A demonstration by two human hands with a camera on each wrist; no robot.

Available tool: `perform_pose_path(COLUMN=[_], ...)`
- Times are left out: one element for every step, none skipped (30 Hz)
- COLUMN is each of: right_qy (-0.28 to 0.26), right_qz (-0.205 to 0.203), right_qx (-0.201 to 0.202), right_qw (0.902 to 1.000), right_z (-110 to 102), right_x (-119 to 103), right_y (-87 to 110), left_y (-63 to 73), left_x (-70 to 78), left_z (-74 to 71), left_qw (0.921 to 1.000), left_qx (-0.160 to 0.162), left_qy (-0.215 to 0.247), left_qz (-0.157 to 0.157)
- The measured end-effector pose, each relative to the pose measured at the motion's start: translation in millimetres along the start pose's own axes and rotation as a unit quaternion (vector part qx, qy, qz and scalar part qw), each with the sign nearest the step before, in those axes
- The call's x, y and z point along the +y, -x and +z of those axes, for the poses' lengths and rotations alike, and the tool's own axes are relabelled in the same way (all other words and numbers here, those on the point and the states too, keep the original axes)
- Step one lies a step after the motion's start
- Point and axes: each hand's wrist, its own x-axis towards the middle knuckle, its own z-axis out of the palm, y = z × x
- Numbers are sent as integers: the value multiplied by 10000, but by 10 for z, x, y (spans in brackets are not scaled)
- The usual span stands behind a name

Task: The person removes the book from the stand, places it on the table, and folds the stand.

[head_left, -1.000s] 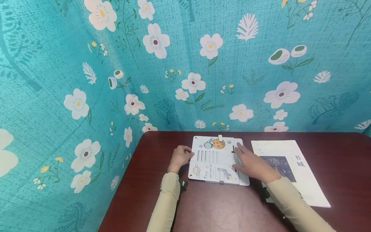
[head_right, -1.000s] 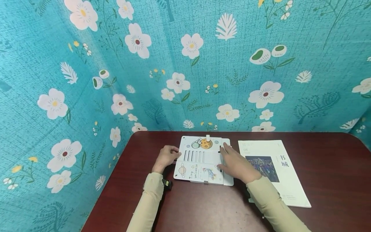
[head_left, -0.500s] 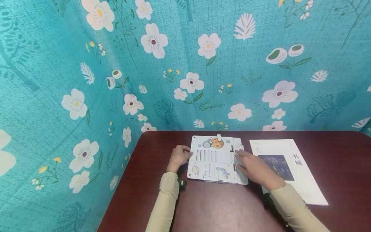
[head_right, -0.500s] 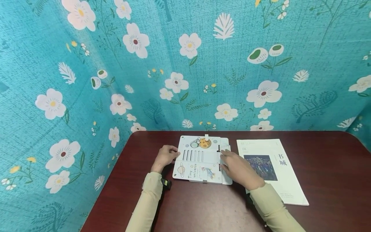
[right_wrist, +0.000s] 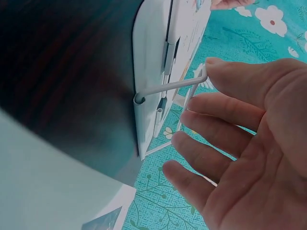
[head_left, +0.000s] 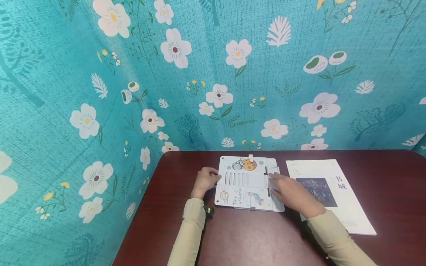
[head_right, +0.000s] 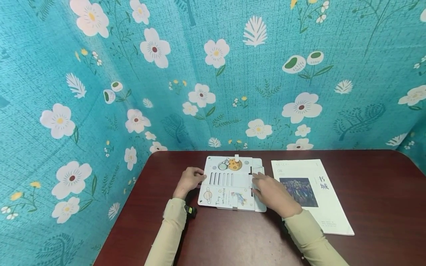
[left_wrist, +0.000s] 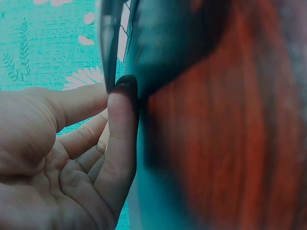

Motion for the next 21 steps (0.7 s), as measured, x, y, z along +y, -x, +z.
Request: perform_pose_path(right_qy=[19,30,37,53,72,72,56,50,53,79,119,148,195,247,280,300,298,281,251,219,188], right_qz=[-13,-23,-6,23,24,-10,-40,-78,-112,-170,-234,-267,-269,-260,-241,-220,-206,-201,-173,-135,-115], right_qx=[7,19,0,-34,-47,-47,-46,-39,-30,3,50,69,65,47,21,-11,-34,-64,-95,-122,-140], right_qw=[10000,10000,10000,10000,10000,10000,10000,9999,9999,9998,9996,9995,9994,9993,9993,9993,9993,9994,9995,9996,9997], right_z=[5,12,19,26,33,44,54,64,73,84,96,107,116,126,134,141,145,149,153,156,158], right_x=[-3,-4,-7,-13,-17,-18,-20,-24,-29,-29,-27,-27,-29,-28,-28,-28,-29,-32,-34,-35,-37], right_y=[-3,-4,-7,-11,-14,-19,-25,-31,-37,-42,-46,-52,-56,-59,-62,-65,-68,-68,-70,-71,-71], left_y=[1,5,8,13,16,17,18,21,20,19,15,14,13,13,10,8,7,6,5,6,8], left_x=[-3,-3,-1,1,4,5,6,9,9,7,5,4,4,4,2,1,1,1,-1,-2,-3], left_z=[0,-2,-3,-5,-6,-6,-6,-5,-3,-1,1,2,2,2,2,0,-1,-3,-4,-5,-6], left_qw=[10000,10000,10000,10000,10000,10000,10000,10000,10000,10000,10000,10000,10000,10000,10000,10000,10000,10000,10000,10000,10000], left_qx=[-4,-8,-10,-15,-11,-10,-12,-11,-14,-19,-17,-21,-19,-14,-11,0,4,5,11,8,5], left_qy=[10,24,38,55,57,59,63,54,53,52,45,45,43,32,36,24,26,31,38,41,51], left_qz=[8,17,26,27,25,26,37,31,33,28,39,27,17,4,0,-9,-12,-25,-19,-13,-9])
